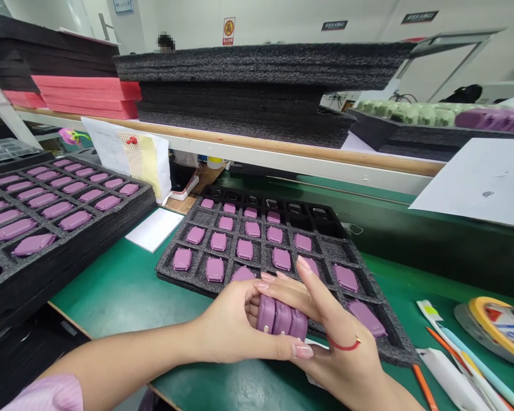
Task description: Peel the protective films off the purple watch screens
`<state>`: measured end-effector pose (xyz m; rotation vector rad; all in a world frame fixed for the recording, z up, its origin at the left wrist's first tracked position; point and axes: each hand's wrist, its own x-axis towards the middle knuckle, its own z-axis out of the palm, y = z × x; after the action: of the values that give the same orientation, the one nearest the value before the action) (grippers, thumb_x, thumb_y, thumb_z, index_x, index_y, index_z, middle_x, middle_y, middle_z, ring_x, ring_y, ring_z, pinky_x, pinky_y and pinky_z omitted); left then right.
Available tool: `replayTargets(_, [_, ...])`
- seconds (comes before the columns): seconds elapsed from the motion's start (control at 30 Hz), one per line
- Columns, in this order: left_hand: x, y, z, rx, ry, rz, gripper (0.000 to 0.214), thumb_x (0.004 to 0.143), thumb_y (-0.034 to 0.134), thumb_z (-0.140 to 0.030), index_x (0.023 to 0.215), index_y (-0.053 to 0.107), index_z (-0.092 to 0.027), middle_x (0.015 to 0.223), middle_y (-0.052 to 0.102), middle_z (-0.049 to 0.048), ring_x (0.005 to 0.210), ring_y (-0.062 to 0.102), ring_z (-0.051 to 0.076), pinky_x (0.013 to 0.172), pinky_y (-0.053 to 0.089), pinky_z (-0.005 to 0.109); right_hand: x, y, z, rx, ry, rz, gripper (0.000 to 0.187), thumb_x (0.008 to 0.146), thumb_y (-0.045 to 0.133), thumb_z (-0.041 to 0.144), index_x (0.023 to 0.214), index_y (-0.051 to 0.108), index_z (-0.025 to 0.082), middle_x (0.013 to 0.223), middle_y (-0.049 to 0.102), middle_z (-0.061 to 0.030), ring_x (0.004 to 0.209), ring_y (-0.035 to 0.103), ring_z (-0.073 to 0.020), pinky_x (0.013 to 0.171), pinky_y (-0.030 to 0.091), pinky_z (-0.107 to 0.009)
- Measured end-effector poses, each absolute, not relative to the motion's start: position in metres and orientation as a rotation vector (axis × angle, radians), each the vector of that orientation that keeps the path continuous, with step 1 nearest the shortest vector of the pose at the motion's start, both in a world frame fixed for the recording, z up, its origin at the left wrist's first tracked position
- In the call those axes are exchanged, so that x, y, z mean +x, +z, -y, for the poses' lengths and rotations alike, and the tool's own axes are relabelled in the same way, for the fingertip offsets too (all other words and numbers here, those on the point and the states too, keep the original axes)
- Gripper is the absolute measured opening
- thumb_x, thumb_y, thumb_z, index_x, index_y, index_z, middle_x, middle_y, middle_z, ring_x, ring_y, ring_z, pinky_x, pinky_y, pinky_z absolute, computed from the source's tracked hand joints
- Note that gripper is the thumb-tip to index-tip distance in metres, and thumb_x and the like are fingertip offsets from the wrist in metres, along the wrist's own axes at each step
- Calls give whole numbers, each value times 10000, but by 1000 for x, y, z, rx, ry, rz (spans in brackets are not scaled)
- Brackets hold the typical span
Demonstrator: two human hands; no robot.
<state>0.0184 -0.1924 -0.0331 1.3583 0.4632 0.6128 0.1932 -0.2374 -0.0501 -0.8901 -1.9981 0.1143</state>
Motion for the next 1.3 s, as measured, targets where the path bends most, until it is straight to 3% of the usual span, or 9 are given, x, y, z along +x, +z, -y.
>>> replayTargets(0.3, [20,-34,196,1350,669,-500,417,655,888,-209,1046,745,-190,946,725,1,870,669,147,788,529,232,196,-53,234,-798,-16,2057,699,1042,488,242,1634,125,158,1244,743,-150,1273,647,-248,1051,568,-451])
replayTargets(0.47, [18,-37,198,1608,779,-574,478,657,888,-284,1103,755,-178,936,777,25,851,717,183,785,559,251,195,-50,233,-696,-134,2090,676,1056,434,227,1635,94,151,1314,697,-177,1391,538,-242,1126,494,-484])
replayTargets(0.53, [17,-36,198,1766,860,-567,524,680,876,-333,1166,740,-193,989,791,28,879,732,188,827,564,252,195,-48,234,-711,-140,2087,753,1018,538,270,1635,120,162,1406,625,-188,1429,491,-266,1161,450,-506])
replayTargets(0.67, [13,-33,197,1911,895,-528,529,748,834,-388,1226,708,-201,1105,786,34,934,744,181,901,555,238,193,-42,240,-823,53,2022,1025,825,728,580,1623,199,213,1449,560,-177,1418,488,-342,1188,402,-574])
replayTargets(0.73, [12,-33,196,1931,853,-525,505,780,808,-410,1220,698,-190,1105,783,39,942,745,186,898,555,240,193,-38,243,-883,151,2008,939,809,715,621,1575,313,253,1430,556,-165,1400,501,-356,1186,405,-585])
replayTargets(0.83, [12,-34,196,1880,787,-573,590,764,810,-462,1258,639,-189,1174,756,54,999,741,224,894,566,278,193,-34,245,-939,219,1982,581,865,742,448,1377,527,277,1373,578,-138,1335,564,-328,1138,485,-516])
replayTargets(0.9, [12,-36,197,1852,738,-641,728,728,825,-487,1342,558,-200,1220,736,67,1003,744,256,874,583,322,194,-34,243,-964,263,1977,442,874,742,380,1273,582,279,1357,585,-121,1292,602,-292,1094,533,-444])
replayTargets(1.07, [12,-36,196,1896,662,-769,817,673,819,-409,1399,497,-218,1252,719,89,995,739,303,876,589,396,201,-34,236,-1021,374,2026,353,882,734,424,1204,646,309,1401,591,-83,1285,622,-250,1063,552,-365])
replayTargets(1.3, [10,-27,194,2001,633,-834,521,755,744,-414,1228,648,-219,1127,752,50,869,731,258,805,559,361,204,-31,233,-1026,433,1997,349,867,756,410,1193,671,322,1350,665,-64,1262,649,-246,1041,567,-363])
